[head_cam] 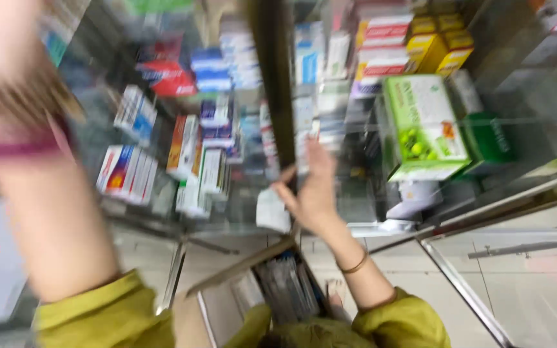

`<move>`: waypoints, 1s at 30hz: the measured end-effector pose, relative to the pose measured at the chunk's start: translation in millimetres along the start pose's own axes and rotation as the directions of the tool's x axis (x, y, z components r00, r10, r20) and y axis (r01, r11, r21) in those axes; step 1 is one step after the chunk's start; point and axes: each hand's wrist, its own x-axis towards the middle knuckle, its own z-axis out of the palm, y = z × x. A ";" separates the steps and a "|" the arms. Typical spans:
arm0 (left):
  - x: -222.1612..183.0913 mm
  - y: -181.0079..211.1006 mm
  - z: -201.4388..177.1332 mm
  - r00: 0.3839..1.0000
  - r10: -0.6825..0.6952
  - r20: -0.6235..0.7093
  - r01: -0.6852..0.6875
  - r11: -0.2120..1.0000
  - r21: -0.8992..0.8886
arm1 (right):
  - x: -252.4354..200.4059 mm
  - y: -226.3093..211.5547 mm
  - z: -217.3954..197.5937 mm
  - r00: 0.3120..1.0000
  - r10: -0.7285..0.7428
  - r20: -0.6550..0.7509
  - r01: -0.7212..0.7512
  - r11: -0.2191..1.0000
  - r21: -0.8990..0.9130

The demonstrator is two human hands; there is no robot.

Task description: The person opens a yellow box of pills, removes a blister pack, and places the box on a glass shelf. Then, the person sits and repeatedly picks up white medical test strips from a cardboard box, aligns them, and places them back into the box.

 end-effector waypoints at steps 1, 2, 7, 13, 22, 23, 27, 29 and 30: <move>-34.0 25.4 12.5 1.000 -0.016 -0.018 0.016 1.000 -0.009 | -4.5 -15.6 -6.7 0.992 -0.028 -0.122 0.032 0.999 0.033; -57.5 58.1 14.6 0.999 -0.021 -0.038 0.020 1.000 -0.020 | -5.3 -28.6 -11.8 0.966 -0.057 -0.250 0.074 0.996 0.057; -190.8 121.5 88.9 0.916 -0.390 -0.095 0.396 0.917 0.055 | -29.6 -102.8 -19.8 0.988 0.025 -0.155 0.040 0.914 0.404; -246.7 143.7 91.5 0.890 -0.436 -0.131 0.454 0.874 0.173 | -52.9 -121.2 -20.0 0.943 0.227 0.244 -0.319 0.825 0.466; -289.6 136.2 89.0 0.934 -0.355 -0.043 0.270 0.622 0.735 | -57.2 -123.4 -30.1 0.846 0.282 0.453 -0.488 0.753 0.442; -289.7 136.6 88.2 0.939 -0.342 -0.033 0.250 0.615 0.748 | -58.3 -127.9 -29.7 0.857 0.285 0.429 -0.449 0.821 0.353; -291.2 133.2 90.0 0.933 -0.359 -0.037 0.278 0.651 0.706 | -59.2 -137.7 -34.7 0.877 0.287 0.386 -0.396 0.885 0.244; -293.1 129.6 91.1 0.942 -0.325 -0.079 0.298 0.707 0.641 | -59.7 -137.2 -37.8 0.913 0.202 0.354 -0.294 0.928 0.228; -294.0 128.7 90.2 0.942 -0.326 -0.083 0.300 0.703 0.645 | -57.4 -137.8 -37.3 0.913 0.198 0.356 -0.292 0.928 0.233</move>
